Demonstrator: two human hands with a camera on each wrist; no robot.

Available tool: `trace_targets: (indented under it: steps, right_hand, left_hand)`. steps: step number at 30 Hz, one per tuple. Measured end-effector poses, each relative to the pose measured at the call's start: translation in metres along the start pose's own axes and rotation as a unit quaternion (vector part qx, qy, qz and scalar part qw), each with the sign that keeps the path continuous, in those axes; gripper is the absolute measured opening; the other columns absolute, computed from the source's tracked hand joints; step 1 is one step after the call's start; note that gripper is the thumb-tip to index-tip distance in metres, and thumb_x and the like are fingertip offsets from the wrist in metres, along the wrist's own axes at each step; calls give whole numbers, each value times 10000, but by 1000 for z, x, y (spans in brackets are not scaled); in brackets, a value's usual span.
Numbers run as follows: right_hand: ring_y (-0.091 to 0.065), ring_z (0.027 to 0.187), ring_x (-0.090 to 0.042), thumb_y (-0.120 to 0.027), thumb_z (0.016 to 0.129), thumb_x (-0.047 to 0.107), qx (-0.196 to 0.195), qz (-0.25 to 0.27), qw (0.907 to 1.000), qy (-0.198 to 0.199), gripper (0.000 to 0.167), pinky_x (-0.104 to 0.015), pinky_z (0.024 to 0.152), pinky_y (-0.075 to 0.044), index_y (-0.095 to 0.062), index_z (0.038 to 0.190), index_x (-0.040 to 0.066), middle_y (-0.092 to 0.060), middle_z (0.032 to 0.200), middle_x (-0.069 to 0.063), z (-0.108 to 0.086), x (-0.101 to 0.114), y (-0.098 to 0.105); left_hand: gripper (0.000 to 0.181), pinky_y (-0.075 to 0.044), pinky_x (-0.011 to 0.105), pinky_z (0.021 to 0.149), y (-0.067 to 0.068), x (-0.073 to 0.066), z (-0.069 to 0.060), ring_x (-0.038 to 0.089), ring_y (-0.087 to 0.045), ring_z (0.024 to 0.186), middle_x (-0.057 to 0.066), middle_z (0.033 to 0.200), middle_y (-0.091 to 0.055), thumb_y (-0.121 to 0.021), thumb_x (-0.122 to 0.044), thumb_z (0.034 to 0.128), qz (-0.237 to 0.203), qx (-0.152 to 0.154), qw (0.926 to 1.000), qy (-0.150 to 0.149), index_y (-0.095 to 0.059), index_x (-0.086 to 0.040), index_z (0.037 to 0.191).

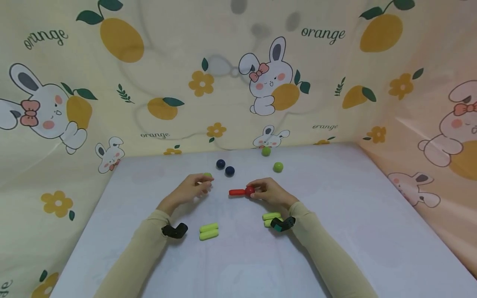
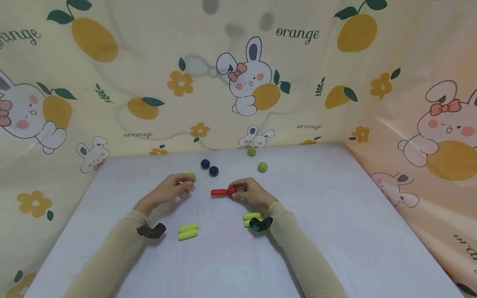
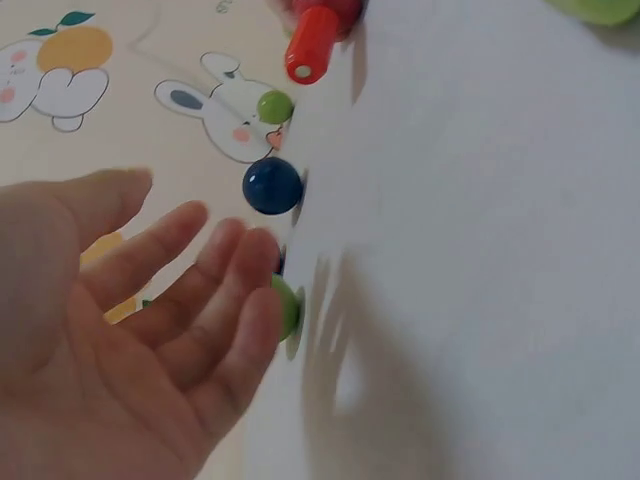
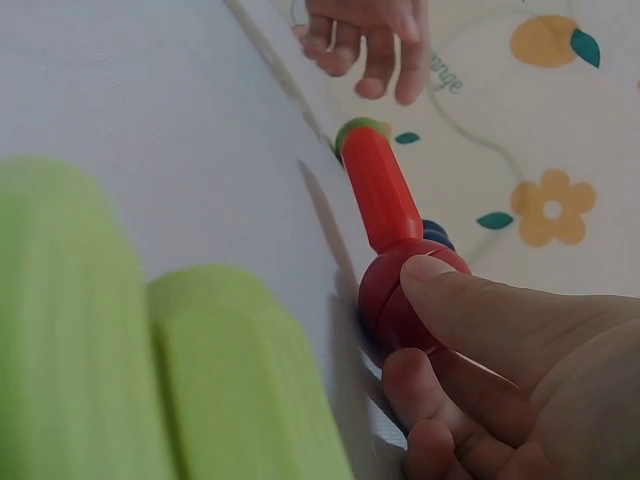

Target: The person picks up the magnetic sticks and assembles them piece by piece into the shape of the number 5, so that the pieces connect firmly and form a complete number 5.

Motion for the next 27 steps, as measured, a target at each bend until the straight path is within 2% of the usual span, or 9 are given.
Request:
trace_targets:
  steps: [6, 10, 17, 21, 25, 27]
  right_hand:
    - [-592, 962, -200, -689, 955, 116, 63, -42, 10000, 31, 408, -275, 798, -484, -628, 1352, 50, -634, 1341, -176, 2, 1, -1]
    - [-590, 992, -207, -681, 959, 112, 59, -116, 9999, -26, 410, -269, 814, -479, -621, 1361, 56, -630, 1347, -169, 1, -1, 1]
    - [-581, 1014, -215, -683, 960, 131, -1, -169, 9997, -148, 418, -268, 832, -470, -619, 1370, 78, -632, 1351, -154, 0, -4, 5]
    - [-580, 998, -215, -683, 958, 123, 38, -109, 9999, -125, 418, -269, 807, -474, -619, 1367, 68, -631, 1348, -165, 1, -5, 3]
    - [-576, 982, -206, -689, 955, 126, 62, -61, 9999, -134, 414, -263, 773, -481, -625, 1360, 71, -640, 1331, -155, 3, -6, 1]
    - [-576, 980, -206, -691, 956, 132, 80, -74, 9999, -129, 415, -262, 768, -482, -624, 1361, 70, -642, 1328, -156, 3, -6, -1]
  left_hand:
    - [367, -565, 486, 880, 24, 2, -3, 420, -638, 1088, 246, 1328, -600, -516, -199, 1063, -379, -787, 9962, 50, -565, 21, 1353]
    - [383, -556, 478, 917, 29, 5, 2, 419, -615, 1170, 249, 1407, -540, -514, -160, 1055, -417, -964, 9944, 147, -526, 11, 1398]
    - [496, -549, 463, 955, 26, 11, 17, 382, -553, 1287, 256, 1534, -418, -548, -174, 1034, -363, -822, 9950, 440, -434, -78, 1508]
    - [551, -556, 435, 922, 25, 14, 22, 377, -551, 1280, 252, 1572, -373, -577, -145, 1008, -385, -715, 9951, 559, -414, -116, 1534]
    - [548, -539, 411, 914, 23, 23, 25, 357, -551, 1264, 220, 1573, -382, -612, -150, 992, -223, -634, 9948, 767, -453, -146, 1517]
    - [519, -519, 437, 987, 22, 26, 26, 360, -532, 1295, 203, 1559, -420, -616, -146, 993, -24, -575, 9951, 800, -484, -127, 1495]
Point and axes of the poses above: each hand's wrist, its own z-axis towards the middle knuckle, its own y-axis out of the back of the hand, x = y × z, the point moved 10 cm from there along z, towards the middle knuckle
